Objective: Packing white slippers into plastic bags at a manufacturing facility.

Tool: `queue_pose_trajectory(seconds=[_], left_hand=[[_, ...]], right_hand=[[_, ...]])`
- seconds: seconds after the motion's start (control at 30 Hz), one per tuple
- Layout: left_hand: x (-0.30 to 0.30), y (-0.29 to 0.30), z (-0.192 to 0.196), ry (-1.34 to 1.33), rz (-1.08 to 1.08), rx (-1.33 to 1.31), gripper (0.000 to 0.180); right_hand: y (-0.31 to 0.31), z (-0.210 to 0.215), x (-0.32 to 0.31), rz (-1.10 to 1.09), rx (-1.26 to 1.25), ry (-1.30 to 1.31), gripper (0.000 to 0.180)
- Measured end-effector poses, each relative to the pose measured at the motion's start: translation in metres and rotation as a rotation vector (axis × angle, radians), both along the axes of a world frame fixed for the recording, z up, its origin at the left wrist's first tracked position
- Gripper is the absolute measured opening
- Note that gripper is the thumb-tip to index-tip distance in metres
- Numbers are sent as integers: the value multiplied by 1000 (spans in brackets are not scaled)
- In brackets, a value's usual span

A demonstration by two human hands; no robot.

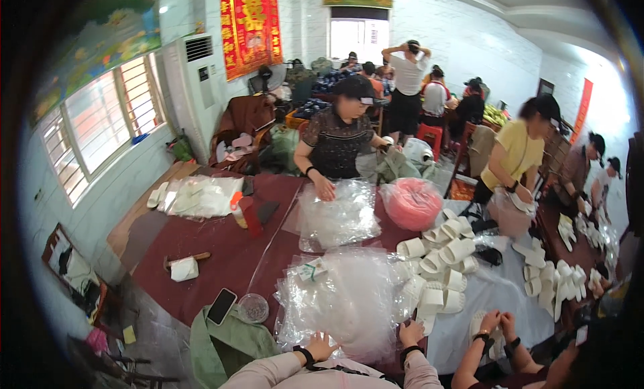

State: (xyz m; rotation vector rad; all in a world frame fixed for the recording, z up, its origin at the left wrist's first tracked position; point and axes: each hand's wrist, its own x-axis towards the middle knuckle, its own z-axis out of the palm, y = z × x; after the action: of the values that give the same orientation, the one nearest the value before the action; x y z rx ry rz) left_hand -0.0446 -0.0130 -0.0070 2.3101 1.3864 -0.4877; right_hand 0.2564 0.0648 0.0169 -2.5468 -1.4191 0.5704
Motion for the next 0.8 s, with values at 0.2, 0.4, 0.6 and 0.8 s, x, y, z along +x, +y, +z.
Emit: queue_pose_trajectory(seconds=[0.2,0.4,0.6,0.8], left_hand=[[2,3,2,-58,35,-13,44],[1,4,2,-27,-9,-17,44],[-1,2,1,-17,5,1,42],[4,3,11,10,-54,9,42]], right_hand=[[28,-3,-4,-157,332,7,53],[52,6,18,-71,284,-22,54],[48,16,17,-18,165,20,54],[84,-63,58,-369,815,511,51]])
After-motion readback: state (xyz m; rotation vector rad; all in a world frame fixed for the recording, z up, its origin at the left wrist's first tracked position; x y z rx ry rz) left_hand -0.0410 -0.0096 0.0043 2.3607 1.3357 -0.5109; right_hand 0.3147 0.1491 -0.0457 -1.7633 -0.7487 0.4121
